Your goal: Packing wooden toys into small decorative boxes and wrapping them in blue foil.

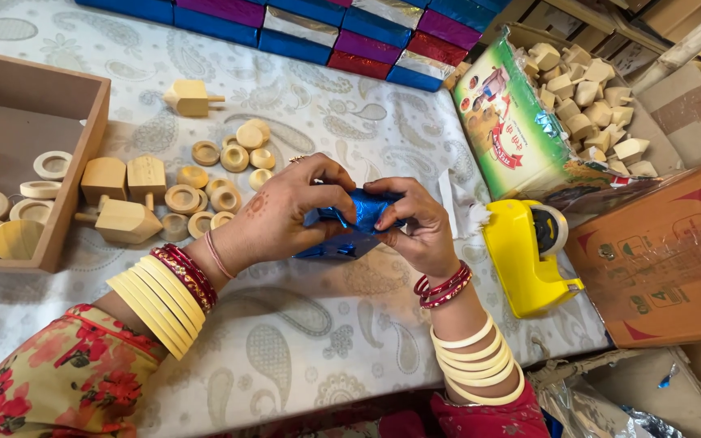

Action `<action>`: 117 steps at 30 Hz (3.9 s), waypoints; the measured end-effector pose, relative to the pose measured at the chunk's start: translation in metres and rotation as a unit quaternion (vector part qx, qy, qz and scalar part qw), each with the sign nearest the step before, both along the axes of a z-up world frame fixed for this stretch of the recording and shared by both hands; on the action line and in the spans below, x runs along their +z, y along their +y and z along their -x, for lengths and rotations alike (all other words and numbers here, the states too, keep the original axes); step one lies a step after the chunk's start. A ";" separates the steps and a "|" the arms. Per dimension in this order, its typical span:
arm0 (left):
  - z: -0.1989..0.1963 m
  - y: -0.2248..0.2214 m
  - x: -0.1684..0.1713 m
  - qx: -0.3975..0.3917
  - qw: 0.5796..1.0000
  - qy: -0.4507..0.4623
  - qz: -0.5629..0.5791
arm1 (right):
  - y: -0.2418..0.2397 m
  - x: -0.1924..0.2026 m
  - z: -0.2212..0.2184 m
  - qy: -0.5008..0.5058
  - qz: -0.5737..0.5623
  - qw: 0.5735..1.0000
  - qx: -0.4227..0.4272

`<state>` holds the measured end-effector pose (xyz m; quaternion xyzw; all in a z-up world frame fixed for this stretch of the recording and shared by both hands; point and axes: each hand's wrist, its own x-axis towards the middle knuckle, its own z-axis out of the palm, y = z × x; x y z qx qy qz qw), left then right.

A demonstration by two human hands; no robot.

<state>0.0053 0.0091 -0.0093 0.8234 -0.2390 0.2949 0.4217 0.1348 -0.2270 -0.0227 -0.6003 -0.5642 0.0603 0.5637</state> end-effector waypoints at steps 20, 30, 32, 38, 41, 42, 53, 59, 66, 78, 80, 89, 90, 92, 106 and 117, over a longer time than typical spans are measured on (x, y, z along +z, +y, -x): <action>0.001 -0.002 -0.001 -0.021 0.999 -0.002 0.024 | -0.003 0.024 0.005 -0.212 0.031 0.976 -0.042; -0.004 -0.013 -0.012 0.038 0.995 0.001 0.089 | -0.005 0.022 0.003 -0.217 0.019 0.974 -0.063; -0.005 -0.011 -0.010 0.045 0.996 -0.003 0.081 | -0.005 0.024 0.003 -0.222 0.018 0.973 -0.061; -0.012 -0.005 -0.017 0.036 0.985 0.110 0.127 | -0.005 0.024 0.001 -0.244 0.032 0.967 -0.062; -0.016 -0.002 -0.023 0.019 0.974 0.166 0.151 | -0.008 0.027 0.000 -0.240 0.041 0.969 -0.049; -0.017 -0.002 -0.023 0.023 0.975 0.162 0.148 | -0.008 0.026 0.000 -0.207 0.021 0.977 -0.041; -0.012 -0.007 -0.036 0.041 0.981 0.112 0.153 | 0.004 0.014 0.008 -0.009 0.078 0.990 -0.113; -0.015 -0.008 -0.055 0.011 0.980 0.089 0.180 | 0.003 0.018 0.008 -0.093 0.090 0.984 -0.127; -0.017 -0.013 -0.065 0.014 0.971 0.081 0.226 | 0.002 0.021 0.006 -0.120 0.076 0.984 -0.108; -0.015 -0.014 -0.074 0.013 0.963 0.048 0.266 | -0.110 0.033 -0.038 -0.159 -0.061 0.893 -0.417; -0.013 -0.014 -0.072 0.011 0.960 0.050 0.275 | -0.187 -0.003 -0.112 -0.130 -0.033 0.871 -0.472; -0.017 -0.021 -0.071 0.032 0.959 0.025 0.281 | -0.346 -0.007 -0.144 -0.140 0.532 0.616 -0.564; -0.016 -0.022 -0.071 0.036 0.959 0.035 0.279 | -0.352 -0.014 -0.142 0.017 0.490 0.669 -0.558; -0.015 -0.020 -0.068 0.042 0.958 0.045 0.279 | -0.349 -0.017 -0.135 0.171 0.433 0.708 -0.532; -0.022 -0.018 -0.077 0.043 0.961 0.060 0.266 | -0.329 -0.024 -0.117 0.030 0.220 0.800 -0.557; -0.027 -0.015 -0.095 -0.037 0.940 0.088 0.326 | -0.335 -0.005 -0.060 0.116 0.182 0.774 -0.595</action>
